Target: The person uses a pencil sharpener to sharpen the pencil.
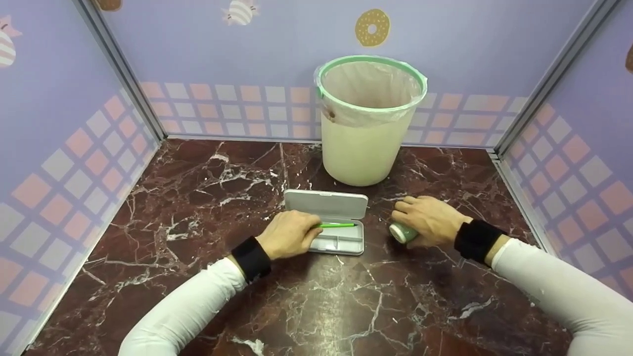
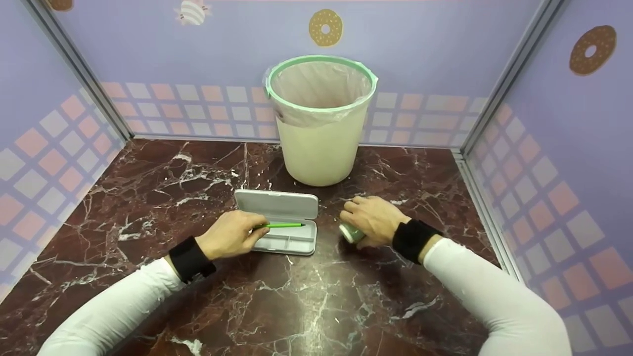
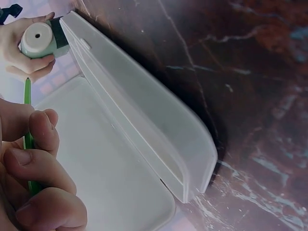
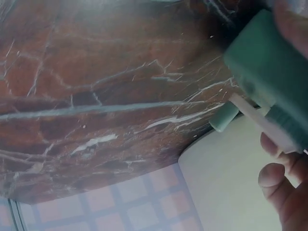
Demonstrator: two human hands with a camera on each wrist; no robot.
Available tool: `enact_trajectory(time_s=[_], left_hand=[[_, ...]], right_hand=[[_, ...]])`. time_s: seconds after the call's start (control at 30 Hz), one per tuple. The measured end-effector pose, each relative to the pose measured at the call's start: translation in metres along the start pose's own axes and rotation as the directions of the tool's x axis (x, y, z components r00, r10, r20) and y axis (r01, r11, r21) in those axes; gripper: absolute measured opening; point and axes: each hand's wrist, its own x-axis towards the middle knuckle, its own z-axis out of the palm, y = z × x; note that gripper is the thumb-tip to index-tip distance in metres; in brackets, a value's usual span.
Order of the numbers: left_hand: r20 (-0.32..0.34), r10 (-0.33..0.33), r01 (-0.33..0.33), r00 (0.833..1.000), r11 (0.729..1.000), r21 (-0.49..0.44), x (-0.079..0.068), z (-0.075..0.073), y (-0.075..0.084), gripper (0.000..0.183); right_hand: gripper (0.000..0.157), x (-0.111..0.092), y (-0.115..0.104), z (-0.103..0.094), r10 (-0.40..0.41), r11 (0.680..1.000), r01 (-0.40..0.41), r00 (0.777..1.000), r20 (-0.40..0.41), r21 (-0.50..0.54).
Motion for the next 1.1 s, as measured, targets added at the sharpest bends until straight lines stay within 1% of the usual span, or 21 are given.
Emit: enact_trajectory(time_s=[0.1, 0.2, 0.27, 0.37, 0.47, 0.6, 0.73, 0.97, 1.03, 1.1], left_hand=[[0.002, 0.006, -0.006, 1.000, 1.000, 0.002, 0.002, 0.000, 0.002, 0.020], [0.001, 0.005, -0.005, 1.000, 1.000, -0.005, 0.003, 0.001, 0.003, 0.021], [0.005, 0.002, -0.002, 1.000, 1.000, -0.007, 0.004, 0.003, 0.004, 0.022], [0.016, 0.000, 0.000, 1.000, 1.000, -0.007, 0.005, 0.005, 0.004, 0.022], [0.028, -0.001, 0.002, 1.000, 1.000, -0.020, 0.007, 0.007, 0.006, 0.022], [0.042, -0.011, 0.014, 0.999, 0.998, -0.057, 0.012, 0.009, 0.009, 0.020], [0.063, -0.014, 0.018, 0.998, 0.998, -0.065, 0.017, 0.011, 0.012, 0.019], [0.073, -0.019, 0.022, 0.997, 0.999, -0.045, 0.028, 0.013, 0.012, 0.020], [0.079, -0.019, 0.023, 0.997, 0.999, -0.043, 0.030, 0.015, 0.012, 0.021], [0.093, -0.018, 0.023, 0.995, 0.999, -0.046, 0.032, 0.016, 0.011, 0.021]], right_hand=[[0.071, 0.000, -0.001, 0.000, 0.060, 0.996, -0.061, 0.998, 0.014, 0.072], [0.068, 0.000, -0.003, -0.002, 0.146, 0.974, -0.152, 0.988, 0.045, 0.167], [0.066, 0.000, -0.005, -0.003, 0.210, 0.947, -0.221, 0.975, 0.074, 0.234], [0.064, 0.002, -0.011, -0.004, 0.297, 0.895, -0.318, 0.948, 0.114, 0.312], [0.061, 0.006, -0.017, -0.006, 0.375, 0.842, -0.391, 0.920, 0.118, 0.371], [0.057, 0.012, -0.023, -0.006, 0.448, 0.789, -0.434, 0.891, 0.076, 0.436], [0.054, 0.014, -0.027, -0.004, 0.491, 0.755, -0.461, 0.869, 0.063, 0.467], [0.053, 0.014, -0.029, 0.003, 0.527, 0.736, -0.507, 0.845, 0.090, 0.449], [0.054, 0.014, -0.031, 0.007, 0.529, 0.730, -0.511, 0.843, 0.098, 0.455], [0.054, 0.014, -0.033, 0.011, 0.526, 0.732, -0.507, 0.845, 0.097, 0.455]])
